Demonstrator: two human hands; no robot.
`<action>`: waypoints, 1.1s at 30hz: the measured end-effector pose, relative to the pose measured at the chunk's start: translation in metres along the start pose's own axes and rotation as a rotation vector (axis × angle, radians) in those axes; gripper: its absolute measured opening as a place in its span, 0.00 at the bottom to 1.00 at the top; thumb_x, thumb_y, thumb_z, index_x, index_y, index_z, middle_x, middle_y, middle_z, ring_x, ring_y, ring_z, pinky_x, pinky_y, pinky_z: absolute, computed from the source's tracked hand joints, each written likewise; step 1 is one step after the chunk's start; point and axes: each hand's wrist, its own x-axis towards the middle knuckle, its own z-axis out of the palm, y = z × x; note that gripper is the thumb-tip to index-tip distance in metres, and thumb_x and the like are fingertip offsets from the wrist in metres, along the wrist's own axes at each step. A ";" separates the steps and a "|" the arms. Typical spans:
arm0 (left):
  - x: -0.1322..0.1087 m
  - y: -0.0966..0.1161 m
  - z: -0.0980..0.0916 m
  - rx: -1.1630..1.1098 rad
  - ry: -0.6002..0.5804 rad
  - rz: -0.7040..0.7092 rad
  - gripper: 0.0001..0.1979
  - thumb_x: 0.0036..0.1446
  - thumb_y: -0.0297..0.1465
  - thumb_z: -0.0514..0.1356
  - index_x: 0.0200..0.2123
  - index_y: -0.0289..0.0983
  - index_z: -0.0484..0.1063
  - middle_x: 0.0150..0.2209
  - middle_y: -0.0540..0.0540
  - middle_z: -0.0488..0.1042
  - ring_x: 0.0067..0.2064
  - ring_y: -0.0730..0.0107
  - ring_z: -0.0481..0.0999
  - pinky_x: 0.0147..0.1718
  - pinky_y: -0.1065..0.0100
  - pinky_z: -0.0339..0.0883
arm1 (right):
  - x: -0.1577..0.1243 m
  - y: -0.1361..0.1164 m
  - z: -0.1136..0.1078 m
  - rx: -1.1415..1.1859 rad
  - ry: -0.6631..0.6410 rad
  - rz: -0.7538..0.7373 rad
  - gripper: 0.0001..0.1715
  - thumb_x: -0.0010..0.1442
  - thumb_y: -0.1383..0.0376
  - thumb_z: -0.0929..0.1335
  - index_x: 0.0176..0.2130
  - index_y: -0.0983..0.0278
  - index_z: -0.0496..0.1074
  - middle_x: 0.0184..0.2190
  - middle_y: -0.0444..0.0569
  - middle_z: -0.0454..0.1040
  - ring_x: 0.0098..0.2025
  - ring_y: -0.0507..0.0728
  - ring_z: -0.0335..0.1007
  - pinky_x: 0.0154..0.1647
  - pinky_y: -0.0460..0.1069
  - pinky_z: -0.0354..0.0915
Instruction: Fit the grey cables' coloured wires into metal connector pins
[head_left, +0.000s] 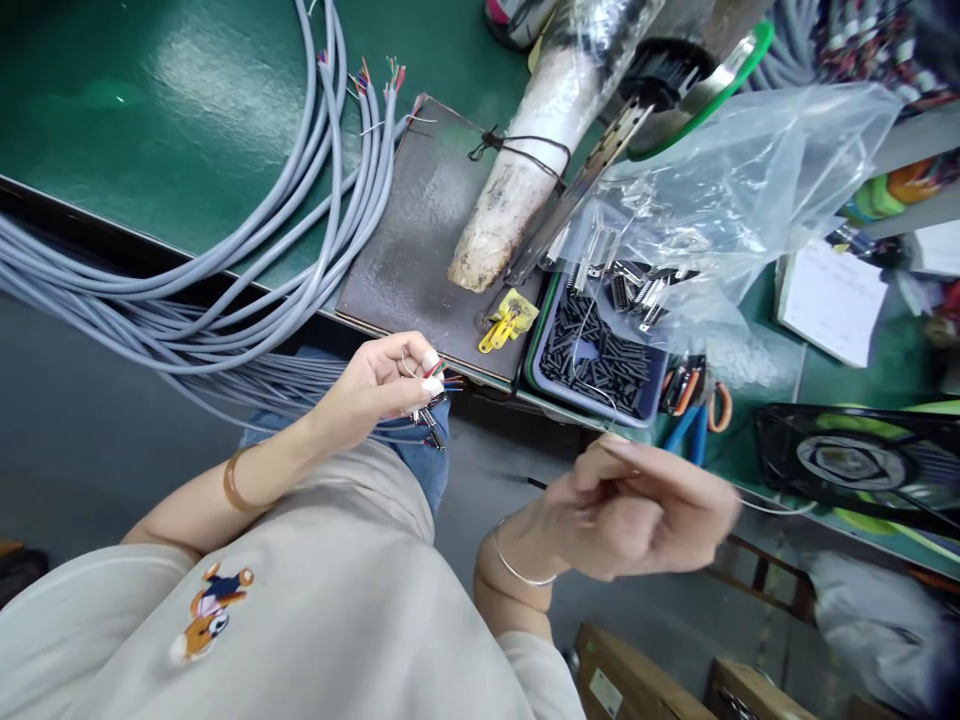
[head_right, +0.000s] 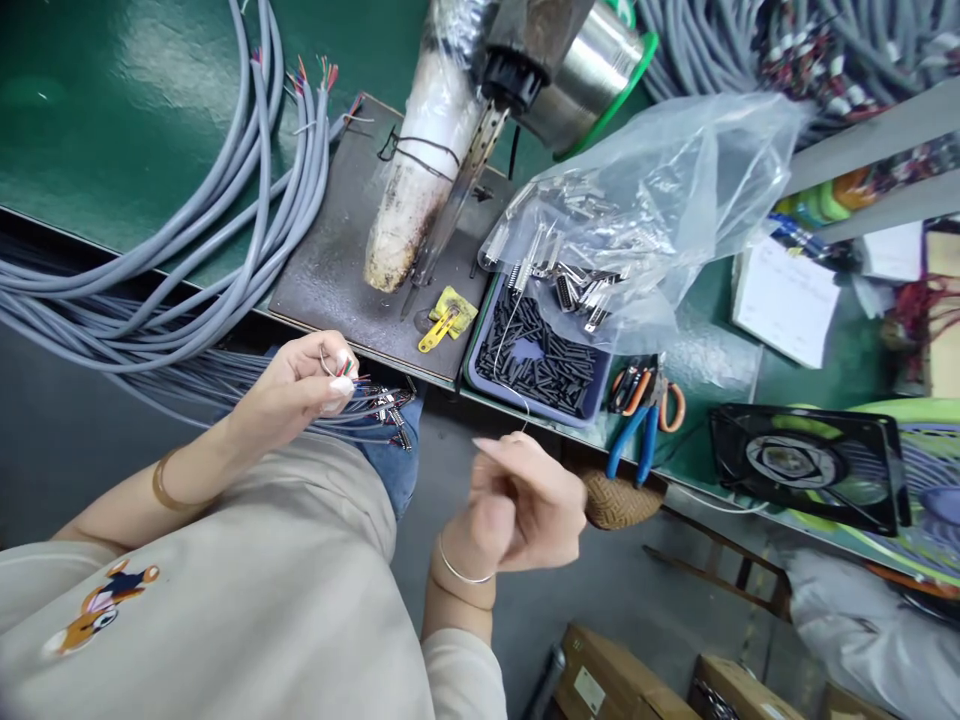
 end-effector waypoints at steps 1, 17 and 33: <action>0.001 -0.001 0.000 0.010 0.007 0.018 0.14 0.46 0.30 0.72 0.27 0.36 0.68 0.20 0.57 0.63 0.18 0.86 0.56 0.16 0.80 0.49 | 0.000 -0.007 -0.004 -0.052 -0.016 0.060 0.06 0.66 0.59 0.68 0.42 0.57 0.75 0.19 0.38 0.63 0.15 0.50 0.57 0.17 0.49 0.52; 0.003 0.015 -0.011 -0.156 -0.020 0.008 0.14 0.43 0.28 0.72 0.27 0.36 0.68 0.21 0.56 0.65 0.19 0.84 0.59 0.14 0.81 0.47 | 0.092 0.096 -0.014 -1.290 -0.600 0.079 0.06 0.60 0.65 0.70 0.37 0.66 0.73 0.28 0.51 0.74 0.29 0.52 0.63 0.31 0.52 0.44; 0.002 0.012 -0.045 -0.193 -0.291 0.090 0.18 0.47 0.37 0.74 0.24 0.37 0.68 0.20 0.52 0.70 0.17 0.79 0.64 0.16 0.74 0.56 | 0.122 0.143 0.000 -0.978 -0.765 0.207 0.12 0.47 0.69 0.78 0.26 0.64 0.72 0.28 0.47 0.76 0.29 0.50 0.65 0.36 0.52 0.57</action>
